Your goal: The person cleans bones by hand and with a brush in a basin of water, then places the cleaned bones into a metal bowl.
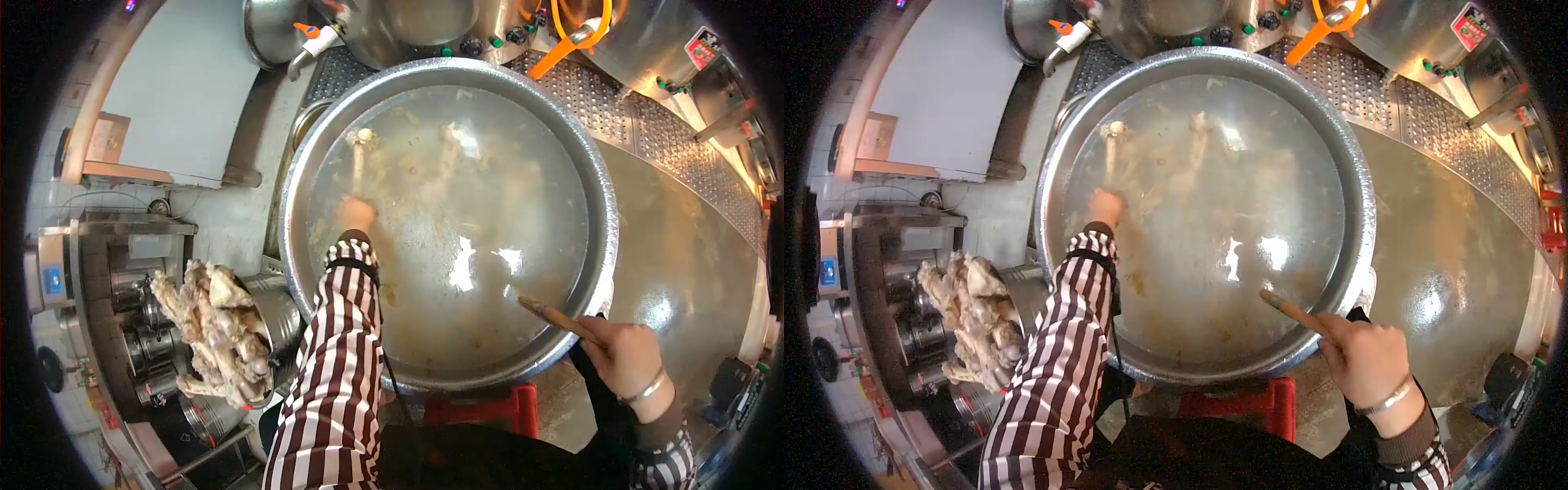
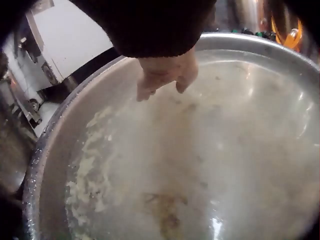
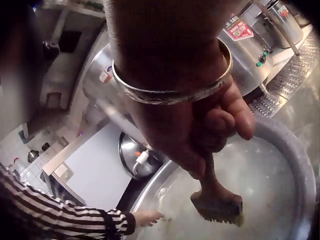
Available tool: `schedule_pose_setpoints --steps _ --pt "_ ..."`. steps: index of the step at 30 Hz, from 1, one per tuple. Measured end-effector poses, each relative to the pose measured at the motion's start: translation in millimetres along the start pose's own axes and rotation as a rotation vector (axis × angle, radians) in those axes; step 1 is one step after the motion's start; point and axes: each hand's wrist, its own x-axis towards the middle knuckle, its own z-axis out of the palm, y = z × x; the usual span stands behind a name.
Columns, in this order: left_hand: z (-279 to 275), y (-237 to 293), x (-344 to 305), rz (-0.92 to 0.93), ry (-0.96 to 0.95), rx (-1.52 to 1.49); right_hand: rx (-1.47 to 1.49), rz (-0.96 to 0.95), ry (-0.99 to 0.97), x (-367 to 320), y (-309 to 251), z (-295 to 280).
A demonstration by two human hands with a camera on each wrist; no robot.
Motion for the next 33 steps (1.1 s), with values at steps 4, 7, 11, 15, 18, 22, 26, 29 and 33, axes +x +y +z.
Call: schedule_pose_setpoints --steps 4,7,11,15,18,22,26,29,33 --pt "77.3 -59.2 61.0 0.102 -0.297 -0.135 0.029 0.010 -0.061 12.3 -2.6 8.5" --pt "40.4 -43.6 42.4 0.160 -0.328 -0.157 0.023 -0.034 -0.068 19.7 -12.9 17.0" --pt "38.8 -40.3 26.8 0.142 -0.482 0.099 0.067 -0.085 -0.106 26.0 -33.0 19.4" --pt "133.9 -62.0 27.6 -0.068 -0.346 -0.533 0.092 -0.112 -0.112 31.2 -42.3 25.7" --pt "63.0 -22.7 -31.2 -0.094 -0.524 -0.507 0.047 -0.134 -0.125 34.1 -44.3 28.9" --pt "76.5 -30.8 -79.5 -0.117 -0.605 -0.462 -0.021 -0.152 -0.110 33.2 -38.4 33.0" --pt "41.3 -36.4 -143.6 -0.447 -0.999 -0.951 -0.044 -0.155 -0.123 32.4 -34.2 33.8" --pt "47.5 -46.5 -178.7 -0.492 -1.225 -0.948 -0.081 -0.194 -0.105 32.4 -29.8 35.8" --pt "11.1 -29.9 -231.0 -0.674 -1.277 -1.159 -0.001 -0.154 -0.052 32.2 -32.3 35.9"
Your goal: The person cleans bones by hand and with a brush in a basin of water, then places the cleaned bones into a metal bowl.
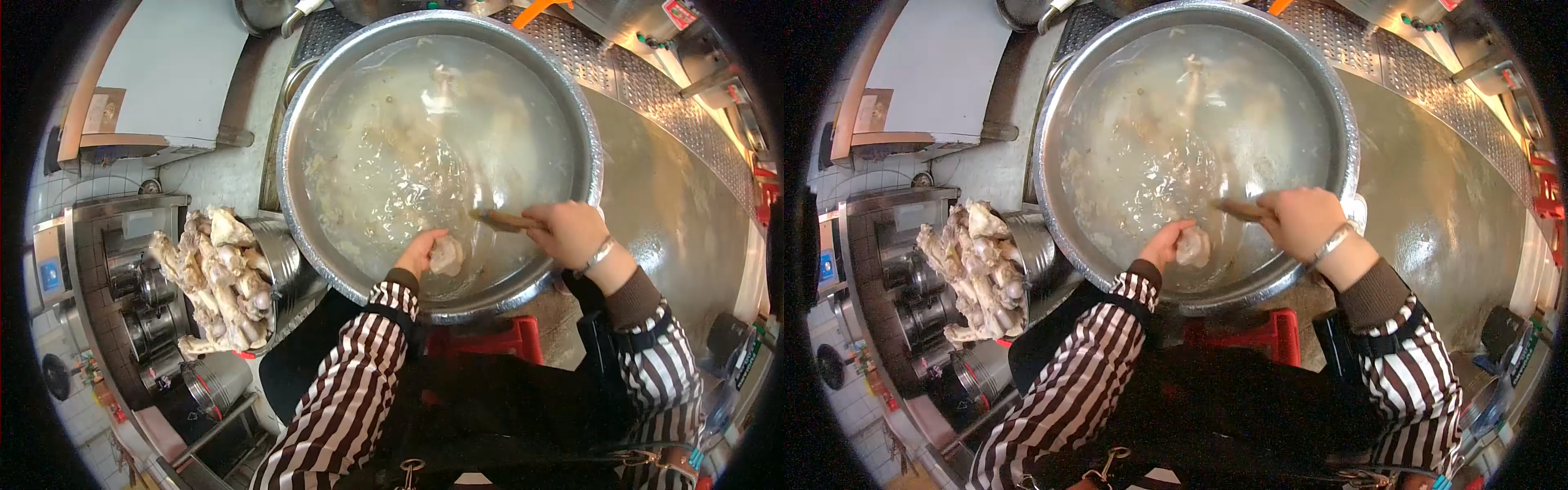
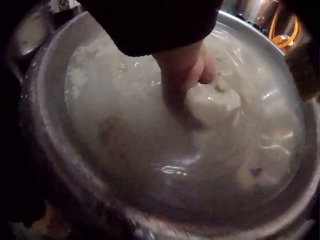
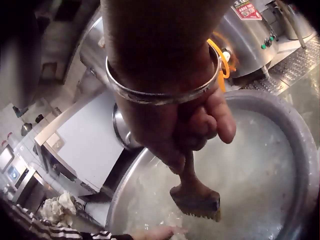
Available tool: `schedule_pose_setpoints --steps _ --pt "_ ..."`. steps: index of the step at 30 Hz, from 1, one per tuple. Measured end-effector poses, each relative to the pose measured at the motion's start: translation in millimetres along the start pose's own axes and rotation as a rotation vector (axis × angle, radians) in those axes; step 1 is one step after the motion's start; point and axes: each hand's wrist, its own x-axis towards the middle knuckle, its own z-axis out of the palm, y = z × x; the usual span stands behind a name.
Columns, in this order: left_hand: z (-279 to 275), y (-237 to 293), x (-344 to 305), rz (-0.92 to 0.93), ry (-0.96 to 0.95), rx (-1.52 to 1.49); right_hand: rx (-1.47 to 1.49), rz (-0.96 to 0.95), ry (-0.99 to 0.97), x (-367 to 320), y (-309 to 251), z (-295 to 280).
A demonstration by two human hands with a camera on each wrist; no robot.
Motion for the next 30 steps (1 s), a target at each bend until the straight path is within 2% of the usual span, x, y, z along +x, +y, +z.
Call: schedule_pose_setpoints --steps 1,4,8,10,12,14,16,17,19,21,23,24,26,27,30 --pt "3.4 -12.2 -0.3 0.028 -0.037 -0.164 -0.047 0.021 -0.003 0.1 -1.7 -1.0" --pt "13.7 -30.2 -22.4 0.089 -0.112 -0.282 -0.099 0.007 0.009 4.6 3.4 7.7" --pt "25.4 -35.5 -65.6 0.164 -0.212 -0.264 -0.090 -0.088 0.059 4.9 -13.0 19.8" --pt "31.8 -26.9 -79.7 0.178 -0.215 -0.098 -0.142 -0.171 -0.079 0.5 -34.4 22.5" --pt "48.8 -21.5 -105.4 0.207 -0.154 -0.076 -0.223 -0.162 -0.070 14.4 -31.3 46.7" --pt "58.8 -16.5 -138.2 0.290 -0.092 0.228 -0.292 -0.155 -0.065 23.2 -26.5 48.1" --pt "57.7 -10.8 -156.4 0.310 -0.063 0.326 -0.291 -0.039 0.101 31.8 -14.4 32.1" --pt "55.0 -8.7 -163.9 0.306 -0.065 0.346 -0.206 -0.115 0.293 28.9 -10.0 27.1" --pt "43.7 -3.6 -176.3 0.316 -0.098 0.328 -0.168 -0.109 0.322 7.8 -29.5 1.5" --pt "40.1 4.6 -192.9 0.352 -0.049 0.396 -0.116 -0.116 0.345 -12.5 -51.1 -8.8" --pt "39.3 6.8 -210.9 0.367 -0.001 0.457 -0.002 -0.269 0.472 -23.3 -66.4 -7.3" --pt "42.7 5.6 -219.0 0.357 0.017 0.437 0.002 -0.274 0.469 -18.3 -68.1 -3.0" --pt "50.6 4.3 -228.7 0.330 0.033 0.412 -0.122 -0.193 0.287 2.8 -63.6 13.5" --pt "51.6 4.0 -231.2 0.304 0.031 0.397 -0.091 -0.235 0.390 10.2 -59.6 10.8" --pt "39.9 -1.5 -221.5 0.267 0.053 0.394 -0.103 -0.253 0.439 5.5 -56.3 -2.5"
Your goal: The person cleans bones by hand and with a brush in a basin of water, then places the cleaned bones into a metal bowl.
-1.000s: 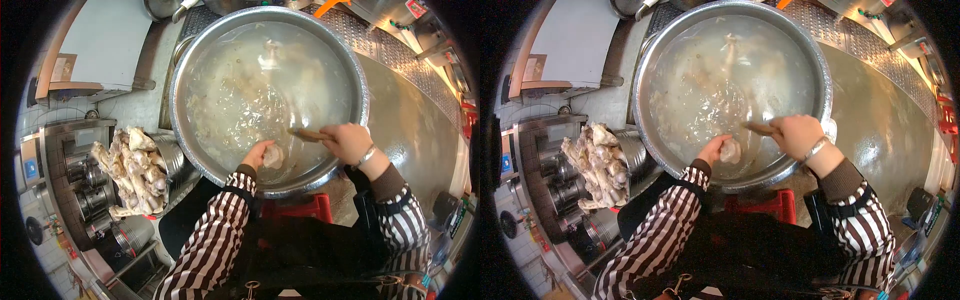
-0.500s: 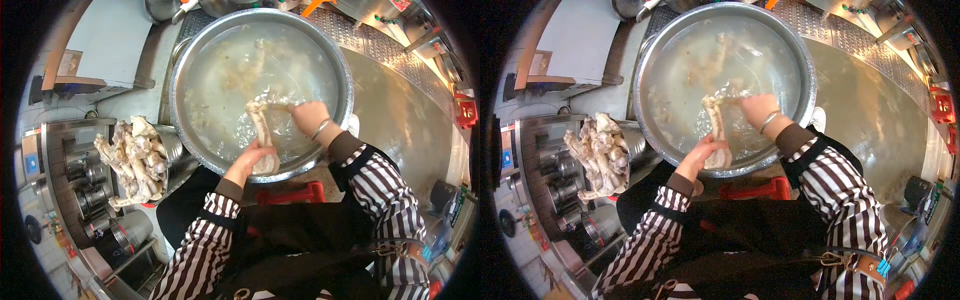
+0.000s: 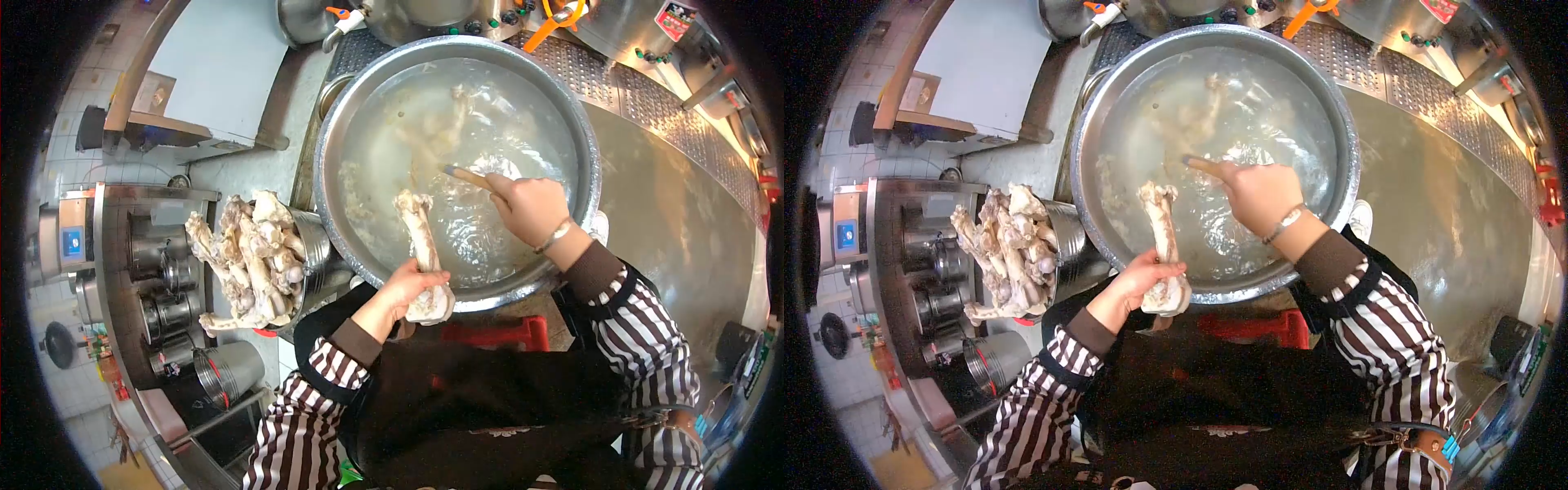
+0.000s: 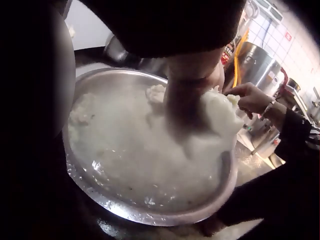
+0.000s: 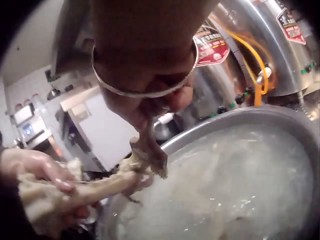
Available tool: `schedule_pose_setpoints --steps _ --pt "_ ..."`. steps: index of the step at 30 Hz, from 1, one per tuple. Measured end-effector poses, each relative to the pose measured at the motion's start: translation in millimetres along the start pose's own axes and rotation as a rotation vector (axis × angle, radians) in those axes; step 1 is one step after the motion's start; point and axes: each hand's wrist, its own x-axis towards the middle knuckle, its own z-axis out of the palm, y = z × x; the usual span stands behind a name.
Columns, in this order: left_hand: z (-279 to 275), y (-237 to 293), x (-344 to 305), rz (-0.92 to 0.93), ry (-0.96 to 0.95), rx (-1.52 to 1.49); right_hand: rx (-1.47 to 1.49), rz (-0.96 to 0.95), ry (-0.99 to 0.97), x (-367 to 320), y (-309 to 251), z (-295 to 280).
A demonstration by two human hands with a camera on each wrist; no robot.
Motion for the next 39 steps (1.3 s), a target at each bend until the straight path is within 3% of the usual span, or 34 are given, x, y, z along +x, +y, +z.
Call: schedule_pose_setpoints --steps 2,4,5,7,9,11,12,14,16,18,19,20,22,23,24,26,27,29,30,32,33,34,36,39 --pt "-1.1 -5.0 8.4 0.031 -0.016 -0.006 -0.019 -0.027 -0.063 -2.2 -16.6 -4.3" --pt "1.4 2.5 10.2 0.018 -0.046 0.041 -0.047 -0.213 -0.048 -8.7 -28.2 11.9" --pt "3.4 4.8 9.9 0.052 -0.039 0.167 -0.132 -0.130 -0.278 -4.8 -28.8 23.2" --pt "-1.7 8.8 20.3 0.047 -0.043 0.306 -0.130 -0.005 -0.314 7.4 -15.6 30.3" --pt "-5.5 -3.3 40.4 0.054 -0.006 0.267 -0.139 0.092 -0.348 20.8 3.6 30.5" --pt "-14.8 -25.1 75.5 0.035 0.026 0.199 -0.140 0.325 -0.423 22.9 28.7 27.1" --pt "-17.0 -30.9 93.3 0.045 0.020 0.200 -0.150 0.328 -0.416 19.4 34.3 32.6" --pt "-15.6 -45.5 127.6 -0.188 -0.057 -0.100 -0.227 0.304 -0.459 4.9 43.6 60.6" --pt "-8.8 -69.7 162.5 -0.194 -0.114 -0.129 -0.227 0.323 -0.526 -0.6 37.7 71.0" --pt "2.5 -83.5 182.5 -0.046 0.076 0.020 -0.144 0.396 -0.704 -3.7 29.2 68.7" --pt "5.4 -89.5 199.1 -0.003 0.136 0.226 -0.114 0.356 -0.671 -7.5 27.8 63.9" --pt "14.0 -98.0 213.2 -0.001 0.130 0.218 -0.123 0.357 -0.675 -8.8 29.3 60.6" --pt "31.2 -100.5 227.6 0.193 0.564 0.171 -0.091 0.380 -0.608 -7.8 35.5 56.3" --pt "31.4 -99.4 234.0 0.252 0.623 0.357 -0.106 0.361 -0.511 -11.8 45.7 62.9" --pt "32.3 -103.9 246.7 0.256 0.625 0.354 -0.109 0.358 -0.507 -9.7 49.1 61.5" --pt "33.5 -122.8 279.1 0.316 0.753 0.864 -0.137 0.393 -0.455 -6.4 53.9 55.0" --pt "25.4 -116.0 285.4 0.317 0.749 0.867 -0.136 0.398 -0.455 -3.7 55.7 51.9" --pt "3.7 -102.0 295.9 0.317 0.183 0.725 -0.100 0.403 -0.415 0.6 57.9 44.5" --pt "11.5 -89.7 280.0 0.314 0.176 0.739 -0.092 0.416 -0.411 2.0 60.7 39.4" --pt "35.4 -37.4 211.1 0.247 0.233 -0.153 -0.075 0.391 -0.331 5.6 63.1 32.5" --pt "37.9 -26.0 197.1 0.206 0.215 -0.295 -0.059 0.378 -0.294 6.4 65.8 29.7" --pt "32.6 -20.8 191.6 0.213 0.219 -0.281 -0.049 0.381 -0.281 5.5 63.3 26.7" --pt "19.0 -0.9 178.4 0.090 -0.003 -0.405 -0.014 0.257 -0.167 7.4 55.6 17.0" --pt "17.2 10.4 144.5 0.102 0.026 -0.396 0.033 0.093 -0.086 3.5 31.2 16.7"
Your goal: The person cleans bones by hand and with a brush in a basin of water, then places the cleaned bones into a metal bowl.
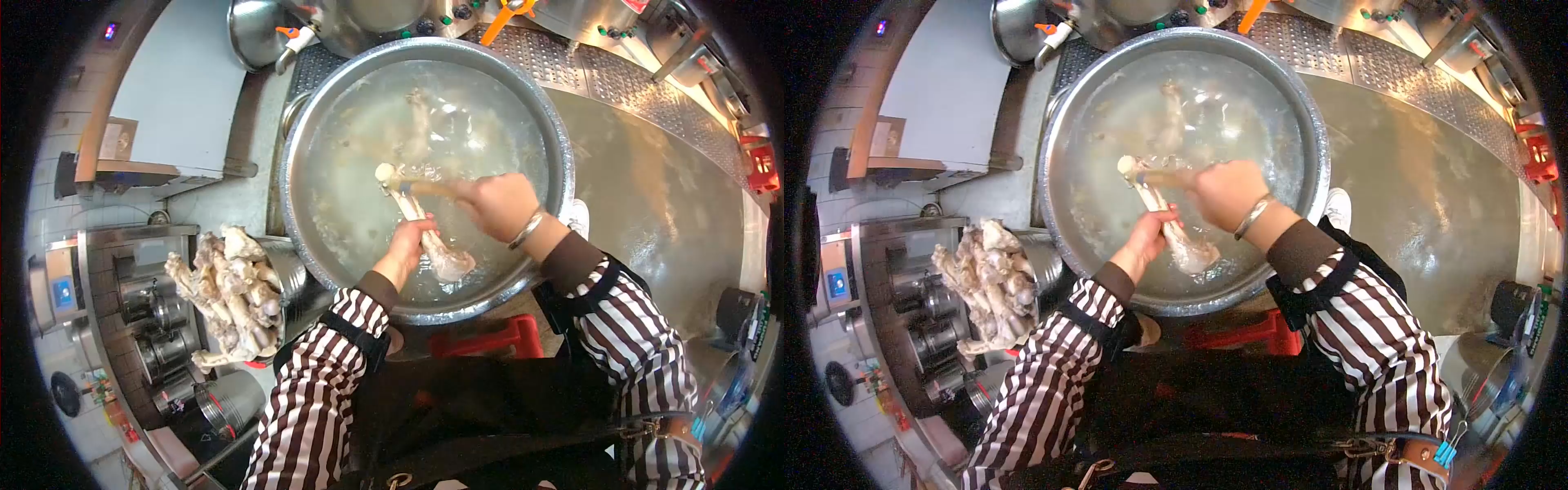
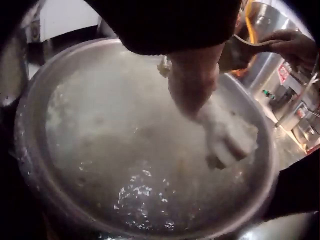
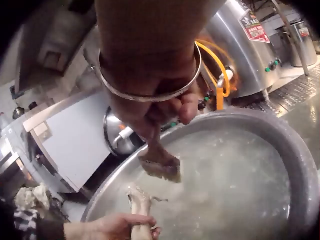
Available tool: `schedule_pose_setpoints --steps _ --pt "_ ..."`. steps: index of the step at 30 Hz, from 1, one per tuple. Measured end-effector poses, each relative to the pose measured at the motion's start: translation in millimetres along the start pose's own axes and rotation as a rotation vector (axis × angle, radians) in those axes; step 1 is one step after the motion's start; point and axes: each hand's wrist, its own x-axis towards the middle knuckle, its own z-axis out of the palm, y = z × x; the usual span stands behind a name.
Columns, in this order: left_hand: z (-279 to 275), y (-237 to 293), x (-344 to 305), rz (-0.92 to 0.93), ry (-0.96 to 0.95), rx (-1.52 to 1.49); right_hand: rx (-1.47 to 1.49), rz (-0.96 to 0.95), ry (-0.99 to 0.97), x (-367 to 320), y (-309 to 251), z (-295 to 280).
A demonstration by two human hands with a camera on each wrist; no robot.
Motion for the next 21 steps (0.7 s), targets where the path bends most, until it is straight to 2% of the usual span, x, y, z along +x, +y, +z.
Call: schedule_pose_setpoints --steps 1,3,5,7,9,10,11,13,14,18,21 --pt "1.3 3.6 -14.5 0.056 0.035 0.052 0.003 -0.091 -0.004 -1.8 -5.6 3.5" --pt "-2.0 16.9 -46.3 0.046 0.083 -0.038 -0.020 -0.078 -0.031 -1.5 -6.6 6.9" --pt "-7.4 25.1 -79.8 0.014 0.056 -0.221 0.058 -0.047 0.076 1.2 -9.4 -7.0" --pt "-19.1 27.2 -105.1 0.013 0.016 -0.253 0.022 -0.043 0.071 -2.3 -10.7 -20.8" --pt "-24.9 26.6 -129.0 0.021 -0.012 -0.141 0.155 -0.020 0.216 -5.9 -8.4 -30.6" --pt "-32.5 22.7 -131.7 0.108 -0.067 -0.050 0.177 -0.024 0.222 -7.6 -8.2 -38.3" --pt "-36.1 20.7 -134.5 0.115 -0.065 -0.050 0.178 -0.029 0.225 -8.2 -11.4 -45.4" --pt "-26.5 22.4 -144.9 0.223 0.094 0.284 0.358 -0.105 0.336 -12.8 -20.1 -58.9" --pt "-31.2 22.7 -138.7 0.254 0.097 0.325 0.402 -0.146 0.408 -16.1 -26.1 -66.0" --pt "-18.0 41.0 -143.0 0.346 0.142 0.508 0.454 -0.118 0.439 -36.3 -47.7 -94.9" --pt "-30.1 45.8 -129.0 0.308 0.198 0.433 0.619 -0.062 0.357 -42.9 -54.8 -100.1"
